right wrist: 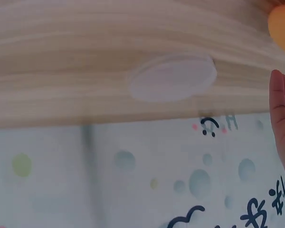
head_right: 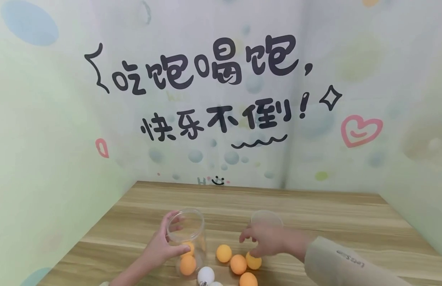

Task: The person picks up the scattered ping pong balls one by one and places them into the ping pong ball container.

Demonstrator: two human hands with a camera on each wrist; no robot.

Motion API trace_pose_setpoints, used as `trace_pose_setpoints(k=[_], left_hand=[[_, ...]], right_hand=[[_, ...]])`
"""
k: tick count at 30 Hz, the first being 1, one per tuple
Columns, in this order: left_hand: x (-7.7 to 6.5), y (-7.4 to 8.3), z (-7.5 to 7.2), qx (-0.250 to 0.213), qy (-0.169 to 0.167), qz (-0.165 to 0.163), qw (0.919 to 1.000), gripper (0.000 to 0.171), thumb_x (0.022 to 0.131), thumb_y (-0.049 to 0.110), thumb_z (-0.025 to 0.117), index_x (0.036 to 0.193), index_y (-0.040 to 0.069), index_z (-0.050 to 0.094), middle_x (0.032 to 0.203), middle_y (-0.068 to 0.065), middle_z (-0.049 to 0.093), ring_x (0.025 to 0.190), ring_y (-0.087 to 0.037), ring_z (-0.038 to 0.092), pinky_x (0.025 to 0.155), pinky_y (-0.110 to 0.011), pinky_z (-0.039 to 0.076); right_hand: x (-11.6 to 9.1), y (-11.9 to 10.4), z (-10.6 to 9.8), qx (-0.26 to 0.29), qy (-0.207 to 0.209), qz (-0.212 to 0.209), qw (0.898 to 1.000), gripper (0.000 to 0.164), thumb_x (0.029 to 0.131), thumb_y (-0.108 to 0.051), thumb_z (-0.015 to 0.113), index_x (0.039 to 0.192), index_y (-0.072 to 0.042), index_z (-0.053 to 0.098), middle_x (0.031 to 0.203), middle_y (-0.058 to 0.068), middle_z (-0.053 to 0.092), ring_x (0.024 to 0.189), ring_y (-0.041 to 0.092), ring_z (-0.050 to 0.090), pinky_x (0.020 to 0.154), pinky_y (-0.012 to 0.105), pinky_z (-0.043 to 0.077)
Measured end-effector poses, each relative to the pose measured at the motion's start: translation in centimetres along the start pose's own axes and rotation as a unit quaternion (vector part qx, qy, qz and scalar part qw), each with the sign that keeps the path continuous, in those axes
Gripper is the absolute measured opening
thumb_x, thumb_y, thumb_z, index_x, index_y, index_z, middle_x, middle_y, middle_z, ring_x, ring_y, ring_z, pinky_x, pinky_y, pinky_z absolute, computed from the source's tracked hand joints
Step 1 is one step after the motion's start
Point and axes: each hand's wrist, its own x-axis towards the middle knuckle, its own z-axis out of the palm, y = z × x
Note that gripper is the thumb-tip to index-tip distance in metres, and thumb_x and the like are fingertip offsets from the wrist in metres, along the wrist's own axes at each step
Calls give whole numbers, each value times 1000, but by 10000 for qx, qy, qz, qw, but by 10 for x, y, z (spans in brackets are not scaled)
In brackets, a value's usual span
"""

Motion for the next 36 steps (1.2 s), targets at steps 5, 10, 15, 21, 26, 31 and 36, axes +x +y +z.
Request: trace_pose_setpoints(k=[5, 10, 15, 21, 26, 31, 36], left_hand=[[0, 1, -2, -28, 29, -24, 10000, 89, 63, 15, 83, 133, 9, 29, 132, -19, 44, 116, -39, 44, 78, -39, 42], [-1, 1, -2, -20, 33, -12, 10000, 89, 63, 14, 83, 134, 9, 29, 132, -18, 44, 116, -38, 45, 78, -38, 41], [-1, 1, -1, 16, 58, 8, 10000, 90, 62, 15, 84, 134, 9, 30, 131, -16, 46, 115, -36, 46, 80, -40, 41], [-1, 2, -2, -11, 22, -6, 10000, 91, 62, 16, 83, 134, 8, 29, 132, -18, 44, 116, -37, 45, 81, -41, 42], [-1, 1, -2, -43, 0, 0, 10000, 91, 63, 15, 83, 135, 7, 28, 132, -20, 43, 116, -38, 44, 82, -45, 42], [-1, 1, -2, -64, -27, -8, 10000, 90, 63, 15, 83, 135, 7, 28, 132, -19, 43, 116, -38, 44, 82, -43, 42], [-2, 1, -2, -98, -49, -4, 9999, 90, 64, 15, 82, 135, 8, 28, 133, -20, 42, 116, -38, 43, 80, -39, 41]], right_hand=[[-11, 10, 29, 585, 200, -6, 9981, 26, 73, -11, 67, 98, -11, 61, 95, -5, 56, 79, 5, 50, 60, 18, 42], [-14, 18, 46, 508, 577, -171, 9969, 25, 72, -12, 69, 95, -12, 61, 91, -6, 56, 72, -2, 44, 55, 14, 40], [-15, 21, 52, 675, 679, -135, 9953, 25, 72, -11, 71, 95, -12, 61, 90, -8, 54, 72, -3, 42, 54, 14, 40], [-14, 20, 49, 600, 875, -369, 9937, 24, 71, -10, 71, 92, -11, 60, 86, -10, 54, 69, -3, 41, 54, 13, 38], [-11, 18, 38, 779, 755, -352, 9935, 25, 71, -7, 68, 94, -8, 59, 86, -8, 53, 71, -3, 42, 56, 15, 40], [-3, 15, 22, 537, 737, -450, 9948, 27, 69, -3, 67, 95, -5, 60, 84, -5, 53, 70, -2, 43, 56, 15, 41], [12, 0, -6, 157, 638, -191, 9977, 27, 71, -4, 68, 97, -5, 62, 86, -2, 55, 70, 1, 46, 58, 16, 43]])
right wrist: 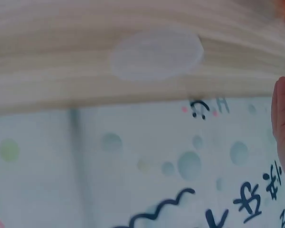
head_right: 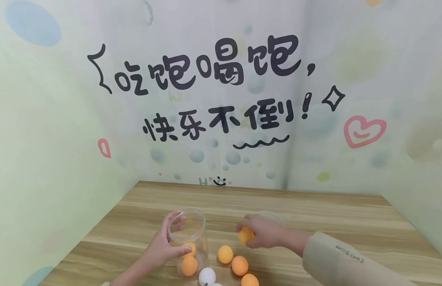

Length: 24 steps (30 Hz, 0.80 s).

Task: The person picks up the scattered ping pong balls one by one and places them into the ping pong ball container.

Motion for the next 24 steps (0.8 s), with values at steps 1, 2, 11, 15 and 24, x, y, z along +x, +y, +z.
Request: trace_pose_setpoints(k=[1, 2, 11, 15, 24], left_hand=[[0, 0, 0, -9, -7, 5, 10000, 90, 64, 15, 82, 135, 8, 28, 133, -20, 42, 117, -39, 43, 80, -39, 41], [0, -1, 0, -20, -17, 8, 10000, 90, 64, 15, 82, 135, 8, 28, 133, -20, 42, 117, -39, 43, 81, -40, 42], [-1, -3, -2, -80, -80, -41, 9999, 90, 65, 16, 82, 135, 8, 26, 134, -18, 42, 118, -40, 42, 82, -45, 43], [-1, -2, -2, -116, -79, -58, 9999, 88, 65, 16, 82, 134, 10, 28, 133, -17, 43, 118, -38, 43, 81, -42, 42], [0, 0, -3, -160, -205, -56, 9996, 89, 66, 18, 82, 135, 10, 26, 135, -18, 41, 119, -38, 42, 80, -38, 40]], right_hand=[[5, -4, -6, -49, -37, 20, 10000, 27, 72, -5, 68, 98, -5, 62, 89, -1, 56, 71, 2, 47, 59, 16, 43], [10, -9, -12, -56, -99, 64, 9999, 27, 73, -5, 68, 100, -5, 62, 92, 1, 57, 72, 3, 47, 60, 17, 44], [62, -53, -53, 148, -223, -93, 9996, 28, 78, -3, 64, 106, -4, 61, 94, 1, 57, 80, 8, 53, 72, 22, 50], [81, -70, -58, 149, -367, -301, 9988, 27, 79, -2, 62, 105, -3, 60, 92, -1, 58, 81, 8, 54, 75, 22, 49], [95, -84, -49, -389, -612, -736, 9946, 30, 76, 0, 61, 105, -8, 61, 96, 0, 57, 78, 10, 48, 68, 17, 41]])
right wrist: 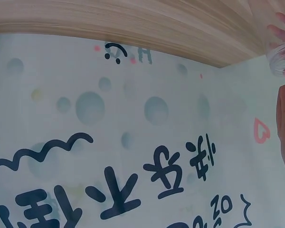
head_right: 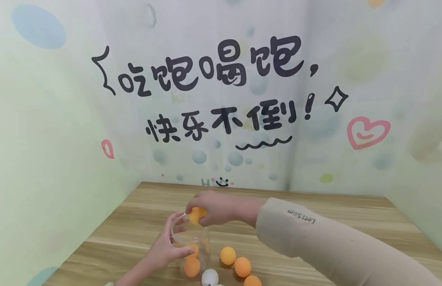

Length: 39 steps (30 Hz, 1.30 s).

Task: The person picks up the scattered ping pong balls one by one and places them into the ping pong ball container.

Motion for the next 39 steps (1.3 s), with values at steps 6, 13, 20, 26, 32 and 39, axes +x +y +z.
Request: trace_pose_setpoints(k=[6, 13, 20, 26, 32, 39], left_hand=[[0, 1, 0, -3, -19, -19, 10000, 89, 66, 19, 82, 135, 10, 25, 135, -18, 41, 119, -39, 42, 80, -40, 41], [-1, 0, 0, -29, -15, -58, 10000, 92, 67, 20, 82, 136, 7, 23, 136, -19, 40, 120, -40, 40, 81, -40, 42], [-1, -1, 0, -88, -98, -99, 9999, 91, 68, 18, 81, 137, 10, 22, 138, -22, 36, 121, -40, 39, 82, -43, 42], [-1, 0, 1, -52, -38, -110, 9999, 91, 66, 17, 82, 136, 10, 24, 137, -21, 37, 120, -40, 40, 81, -39, 42], [0, 1, 2, -43, 120, -91, 9999, 91, 64, 13, 83, 135, 8, 27, 134, -20, 42, 118, -40, 41, 79, -38, 42], [0, 3, 3, 173, 255, -15, 9995, 92, 62, 12, 83, 135, 6, 27, 132, -20, 44, 116, -39, 44, 79, -39, 42]], right_hand=[[-1, 1, 3, -27, -61, 143, 9999, 30, 78, -1, 61, 106, -10, 61, 101, 0, 57, 83, 11, 48, 72, 20, 41], [-1, 1, 4, -105, -42, 35, 9999, 31, 79, -2, 62, 110, -8, 61, 104, 2, 58, 85, 13, 51, 74, 20, 43], [0, -1, 5, -51, -145, 37, 9999, 27, 82, -3, 61, 108, -8, 61, 108, 2, 58, 94, 17, 54, 80, 23, 44], [-5, 3, 3, -91, 84, -84, 9999, 24, 81, -2, 62, 104, -6, 61, 105, 3, 60, 93, 15, 55, 80, 23, 45], [-19, 14, 2, -22, 292, 66, 9995, 23, 79, 0, 63, 102, -5, 62, 100, 4, 59, 86, 14, 55, 75, 24, 47], [-52, 30, 21, 475, 227, 1013, 9935, 23, 81, -3, 62, 103, -9, 62, 105, 3, 57, 93, 18, 57, 79, 30, 49]])
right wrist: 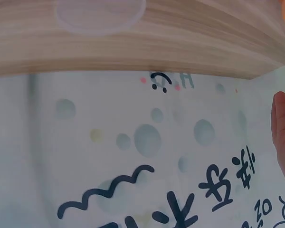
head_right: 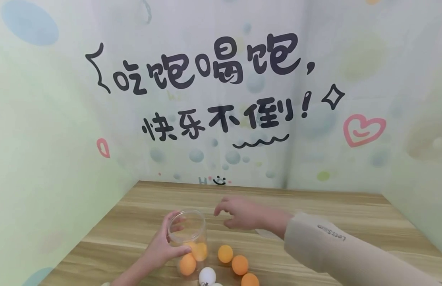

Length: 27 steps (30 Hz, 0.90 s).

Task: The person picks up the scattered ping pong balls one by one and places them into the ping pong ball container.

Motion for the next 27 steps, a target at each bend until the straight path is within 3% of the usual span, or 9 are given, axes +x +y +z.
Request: trace_pose_setpoints(k=[6, 14, 21, 27], left_hand=[[-1, 0, -1, 102, 25, 25, 9999, 93, 61, 12, 83, 135, 8, 27, 133, -20, 43, 117, -39, 44, 82, -43, 43], [1, -3, -3, 51, 35, -15, 10000, 94, 61, 12, 83, 135, 9, 27, 133, -19, 43, 117, -38, 43, 81, -40, 42], [2, -3, -3, -3, 0, -27, 10000, 93, 61, 13, 83, 135, 9, 28, 134, -19, 42, 117, -38, 43, 83, -45, 42], [1, -3, -2, 4, -63, -19, 10000, 94, 61, 14, 83, 136, 8, 27, 134, -18, 42, 118, -38, 42, 81, -43, 42]], right_hand=[[-25, 20, 32, -13, 276, -43, 9996, 22, 77, -6, 67, 98, -10, 63, 97, 3, 60, 82, 9, 57, 69, 21, 49], [-40, 31, 74, 887, 286, 500, 9944, 21, 78, -14, 69, 96, -7, 63, 94, 4, 61, 78, 14, 57, 63, 21, 47], [-38, 30, 91, 1232, 231, 939, 9877, 18, 71, -12, 70, 88, -10, 64, 83, -5, 59, 67, 3, 49, 59, 20, 41], [-40, 31, 97, 1253, 316, 971, 9868, 19, 65, -9, 70, 82, -11, 62, 75, -10, 55, 64, -1, 44, 57, 18, 39]])
